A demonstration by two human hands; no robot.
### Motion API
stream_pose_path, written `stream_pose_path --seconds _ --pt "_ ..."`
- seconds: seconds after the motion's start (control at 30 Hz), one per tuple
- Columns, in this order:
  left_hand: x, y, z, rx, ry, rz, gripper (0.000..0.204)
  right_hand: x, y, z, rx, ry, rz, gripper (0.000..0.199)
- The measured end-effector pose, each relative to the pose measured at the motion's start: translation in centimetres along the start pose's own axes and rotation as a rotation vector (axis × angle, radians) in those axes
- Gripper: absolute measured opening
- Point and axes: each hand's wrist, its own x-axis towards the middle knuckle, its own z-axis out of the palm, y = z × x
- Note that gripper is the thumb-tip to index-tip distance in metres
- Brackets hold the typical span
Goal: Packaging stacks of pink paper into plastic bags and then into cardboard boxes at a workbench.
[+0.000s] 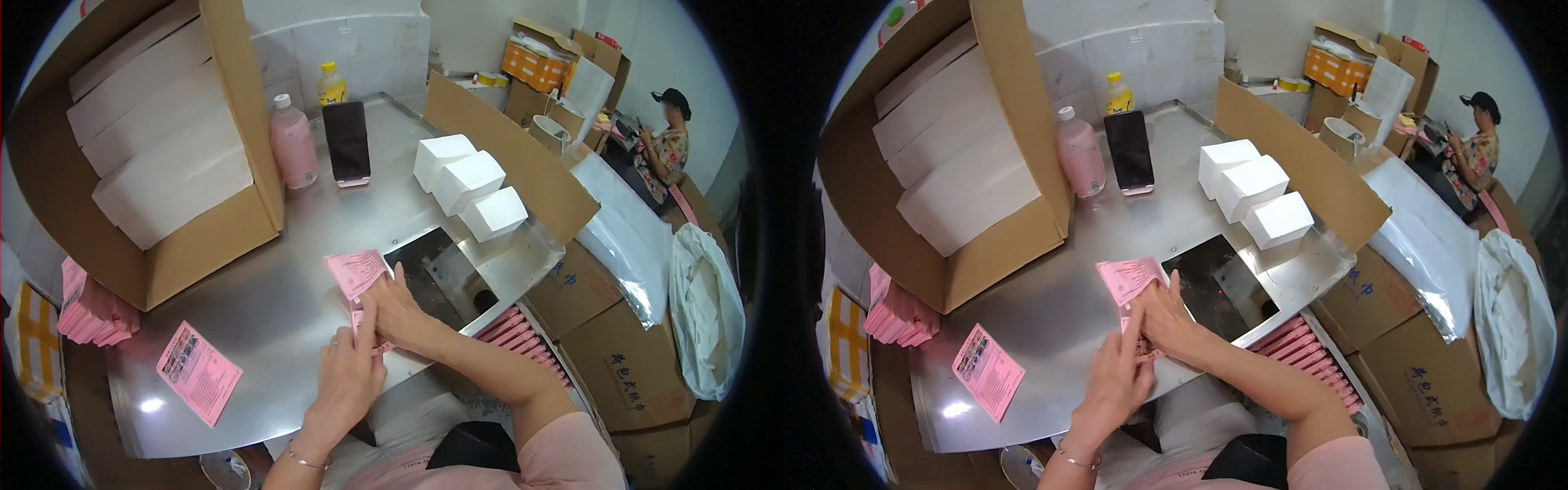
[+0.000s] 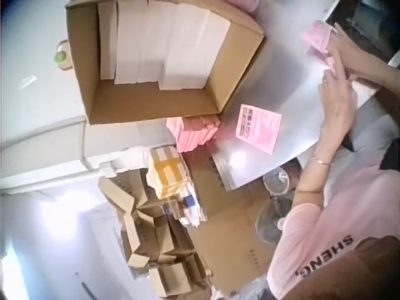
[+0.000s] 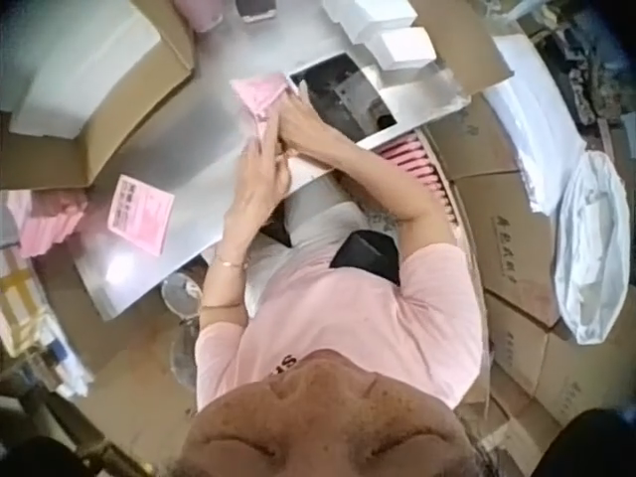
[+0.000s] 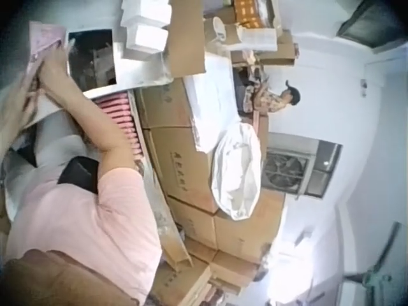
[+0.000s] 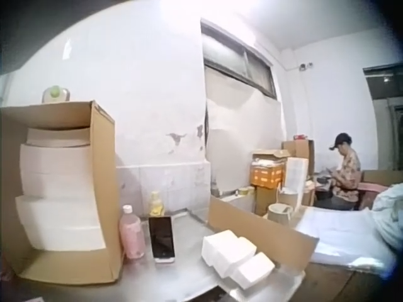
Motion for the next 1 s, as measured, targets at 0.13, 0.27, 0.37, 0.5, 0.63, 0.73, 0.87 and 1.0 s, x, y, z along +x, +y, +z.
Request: stream_pose_path --seconds 0.13,0.27,0.37,0.5,0.63,0.73,0.87,1.0 --pt "-2.5 -1.5 -1.1 -0.166 0.04 0.012 0.071 -0.1 1.5 -1.7 -0.051 -0.225 0.259 0.041" --pt "-3.5 -1.5 -0.9 -0.15 0.1 0.091 0.05 -2.7 6.6 -4.6 0.28 -0.21 0.647 0.018" --pt "-3.2 -1.7 -0.5 -0.165 0.087 0.092 0.042 -3.0 5.7 -4.1 -0.066 -0.199 0.493 0.025" --pt "-3.2 -1.4 -0.7 -0.109 0.083 0.108 0.035 -3.2 6.4 -3.0 -0.188 -0.356 0.528 0.024" --pt "-6.3 -2.4 -2.7 -0.347 0.378 -0.199 0.023 -4.3 4.3 -7.7 -0.074 -0.046 0.367 0.013" --pt "-9.3 -6.4 -6.1 -0.024 0.473 -0.176 0.03 -2.4 5.2 -12.3 -0.257 0.211 0.387 0.01" --pt "-13.1 -11.8 -10.4 0.207 0.558 -0.249 0.039 -4.4 8.6 -14.2 -0.476 0.068 0.409 0.009" --pt "-13.4 -13.8 -10.8 0.432 0.567 -0.471 0.03 -6.2 11.4 -12.3 -0.295 0.074 0.445 0.012"
